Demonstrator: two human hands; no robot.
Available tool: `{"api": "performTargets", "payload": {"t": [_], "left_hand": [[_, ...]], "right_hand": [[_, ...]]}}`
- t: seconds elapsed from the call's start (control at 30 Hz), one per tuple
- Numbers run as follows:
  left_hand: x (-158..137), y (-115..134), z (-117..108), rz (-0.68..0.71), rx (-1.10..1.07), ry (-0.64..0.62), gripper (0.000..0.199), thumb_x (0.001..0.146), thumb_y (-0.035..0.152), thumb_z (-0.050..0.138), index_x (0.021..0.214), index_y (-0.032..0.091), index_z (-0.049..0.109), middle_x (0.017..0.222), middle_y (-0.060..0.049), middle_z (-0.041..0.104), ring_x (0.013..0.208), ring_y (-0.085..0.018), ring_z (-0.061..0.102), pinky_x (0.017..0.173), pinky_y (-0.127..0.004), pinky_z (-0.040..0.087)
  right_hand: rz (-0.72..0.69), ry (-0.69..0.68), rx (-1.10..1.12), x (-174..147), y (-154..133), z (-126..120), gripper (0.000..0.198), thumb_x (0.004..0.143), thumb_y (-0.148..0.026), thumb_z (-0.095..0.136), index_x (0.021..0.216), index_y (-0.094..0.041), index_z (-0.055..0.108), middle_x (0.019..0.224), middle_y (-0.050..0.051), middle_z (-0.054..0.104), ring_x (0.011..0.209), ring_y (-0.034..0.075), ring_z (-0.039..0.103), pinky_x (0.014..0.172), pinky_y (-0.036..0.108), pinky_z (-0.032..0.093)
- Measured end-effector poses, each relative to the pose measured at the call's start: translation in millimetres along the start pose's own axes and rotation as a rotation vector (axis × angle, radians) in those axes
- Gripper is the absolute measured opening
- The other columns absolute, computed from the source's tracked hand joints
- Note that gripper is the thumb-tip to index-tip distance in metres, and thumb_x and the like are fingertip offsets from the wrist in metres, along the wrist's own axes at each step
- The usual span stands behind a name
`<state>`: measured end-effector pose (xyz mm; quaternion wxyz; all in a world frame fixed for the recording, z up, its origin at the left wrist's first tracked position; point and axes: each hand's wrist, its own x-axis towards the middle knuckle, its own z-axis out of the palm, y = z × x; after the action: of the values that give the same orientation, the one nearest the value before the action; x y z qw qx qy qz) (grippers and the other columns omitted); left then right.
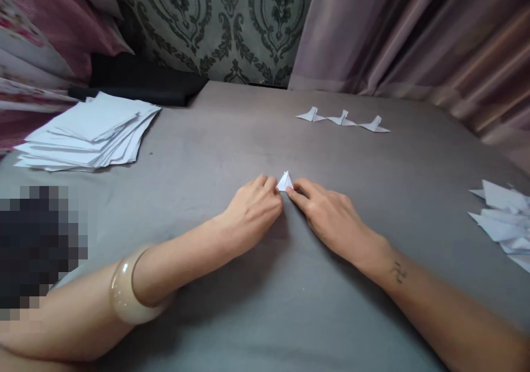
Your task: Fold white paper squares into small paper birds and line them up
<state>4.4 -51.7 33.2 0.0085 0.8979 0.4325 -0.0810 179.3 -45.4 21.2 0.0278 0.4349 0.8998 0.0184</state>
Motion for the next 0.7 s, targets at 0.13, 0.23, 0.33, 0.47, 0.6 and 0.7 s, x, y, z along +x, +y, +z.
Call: {"api": "performTargets", "payload": {"t": [0.13,0.23,0.33,0.47,0.6,0.7], "left_hand": [[2,-10,6,-0.059,-0.11,0.059,0.02,0.082,0.009,0.05,0.089,0.011,0.068,0.096,-0.014,0.064,0.084,-0.023,0.058,0.068,-0.031,0.047],[8,-24,21,-0.135,-0.35,0.247,0.026,0.084,0.011,0.045,0.084,0.015,0.071,0.093,-0.01,0.066,0.081,-0.02,0.061,0.067,-0.028,0.047],[14,-35,33,-0.276,-0.623,0.422,0.026,0.081,0.01,0.045,0.08,0.016,0.07,0.084,-0.006,0.067,0.069,-0.014,0.06,0.066,-0.025,0.047],[17,-36,35,-0.267,-0.728,0.497,0.023,0.078,0.012,0.048,0.088,0.016,0.069,0.083,-0.005,0.068,0.067,-0.013,0.058,0.063,-0.023,0.046],[15,-32,34,-0.214,-0.749,0.479,0.026,0.076,0.008,0.046,0.085,0.015,0.069,0.082,-0.005,0.067,0.066,-0.012,0.056,0.062,-0.022,0.043],[16,-32,34,-0.188,-0.763,0.484,0.031,0.076,0.005,0.042,0.085,0.015,0.07,0.083,-0.005,0.067,0.065,-0.011,0.055,0.062,-0.022,0.042]], "right_hand": [[-0.001,0.085,0.093,-2,5,11,0.039,0.098,-0.018,0.036,0.13,-0.024,0.058,0.121,0.008,0.063,0.088,0.02,0.062,0.064,0.032,0.042],[0.021,0.153,0.237,-2,10,19,0.04,0.095,-0.015,0.037,0.125,-0.025,0.062,0.122,0.008,0.063,0.089,0.02,0.064,0.065,0.032,0.044],[0.106,0.307,0.475,1,13,26,0.038,0.089,-0.01,0.04,0.113,-0.025,0.067,0.113,0.006,0.067,0.089,0.018,0.065,0.072,0.031,0.048],[0.293,0.411,0.677,6,15,29,0.02,0.087,-0.023,0.051,0.101,-0.021,0.065,0.091,0.004,0.07,0.064,0.015,0.06,0.068,0.031,0.049],[0.331,0.336,0.73,9,16,30,0.021,0.083,-0.036,0.062,0.099,-0.023,0.064,0.091,0.003,0.069,0.063,0.015,0.057,0.065,0.031,0.048],[0.31,0.31,0.737,9,16,30,0.015,0.083,-0.033,0.061,0.095,-0.025,0.064,0.093,0.002,0.068,0.066,0.014,0.057,0.066,0.031,0.047]]}}
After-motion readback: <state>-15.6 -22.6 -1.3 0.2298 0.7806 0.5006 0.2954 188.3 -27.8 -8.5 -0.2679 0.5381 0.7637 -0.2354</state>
